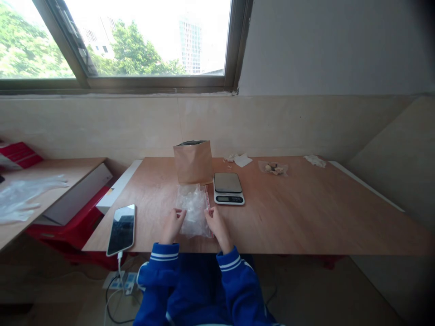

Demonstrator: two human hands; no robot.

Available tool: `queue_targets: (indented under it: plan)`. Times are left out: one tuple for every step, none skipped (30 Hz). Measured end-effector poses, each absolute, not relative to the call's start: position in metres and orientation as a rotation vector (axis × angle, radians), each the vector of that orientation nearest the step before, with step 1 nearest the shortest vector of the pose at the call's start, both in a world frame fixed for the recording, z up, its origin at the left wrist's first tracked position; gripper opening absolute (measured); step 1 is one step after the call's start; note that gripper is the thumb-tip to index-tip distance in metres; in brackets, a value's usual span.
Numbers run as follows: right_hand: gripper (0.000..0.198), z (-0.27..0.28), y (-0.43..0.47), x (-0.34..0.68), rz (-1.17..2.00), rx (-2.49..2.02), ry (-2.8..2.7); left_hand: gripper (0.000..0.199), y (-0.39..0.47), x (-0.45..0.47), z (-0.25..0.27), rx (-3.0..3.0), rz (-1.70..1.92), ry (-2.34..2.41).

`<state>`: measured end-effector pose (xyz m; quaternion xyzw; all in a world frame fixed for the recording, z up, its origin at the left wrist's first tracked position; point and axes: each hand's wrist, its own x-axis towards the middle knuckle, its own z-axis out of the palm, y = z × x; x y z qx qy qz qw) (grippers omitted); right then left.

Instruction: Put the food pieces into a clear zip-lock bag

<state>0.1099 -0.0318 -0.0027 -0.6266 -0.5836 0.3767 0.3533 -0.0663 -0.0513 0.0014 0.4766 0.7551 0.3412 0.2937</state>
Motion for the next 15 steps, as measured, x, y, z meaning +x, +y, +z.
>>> queue_targets:
  plan:
    - [0.016,-0.002,-0.035,0.108,0.92,-1.681,-1.569,0.043,-0.051,-0.064,0.0,1.308,0.862,2.036]
    - [0.018,-0.001,-0.037,0.107,0.885,-1.731,-1.616,0.045,-0.051,-0.061,-0.001,1.345,0.827,2.068]
    - [0.02,0.0,-0.039,0.105,0.867,-1.763,-1.651,0.047,-0.051,-0.058,-0.002,1.372,0.798,2.099]
    - [0.021,0.001,-0.04,0.104,0.858,-1.779,-1.673,0.049,-0.05,-0.056,-0.002,1.388,0.779,2.123]
    - [0.021,0.001,-0.041,0.103,0.857,-1.785,-1.682,0.05,-0.05,-0.054,-0.003,1.395,0.772,2.143]
    - [0.02,0.002,-0.041,0.103,0.865,-1.78,-1.681,0.051,-0.05,-0.053,-0.003,1.403,0.779,2.167]
    - [0.017,0.002,-0.04,0.103,0.879,-1.764,-1.674,0.051,-0.05,-0.052,-0.003,1.418,0.799,2.201]
    - [0.015,0.001,-0.039,0.103,0.9,-1.738,-1.663,0.051,-0.05,-0.051,-0.004,1.435,0.822,2.246]
    - [0.013,0.001,-0.039,0.103,0.927,-1.709,-1.652,0.051,-0.051,-0.05,-0.004,1.45,0.845,2.291]
    - [0.013,0.001,-0.039,0.103,0.955,-1.681,-1.64,0.05,-0.052,-0.049,-0.004,1.459,0.862,2.328]
    - [0.013,0.001,-0.039,0.103,0.976,-1.651,-1.627,0.049,-0.052,-0.048,-0.003,1.455,0.873,2.346]
    - [0.012,0.002,-0.039,0.102,0.984,-1.618,-1.611,0.047,-0.053,-0.046,-0.003,1.438,0.88,2.348]
    - [0.012,0.004,-0.04,0.102,0.98,-1.585,-1.59,0.046,-0.053,-0.044,-0.001,1.412,0.89,2.341]
    - [0.011,0.006,-0.041,0.1,0.97,-1.548,-1.565,0.046,-0.053,-0.043,0.001,1.38,0.902,2.332]
    - [0.011,0.009,-0.042,0.099,0.959,-1.504,-1.54,0.046,-0.054,-0.041,0.004,1.345,0.914,2.322]
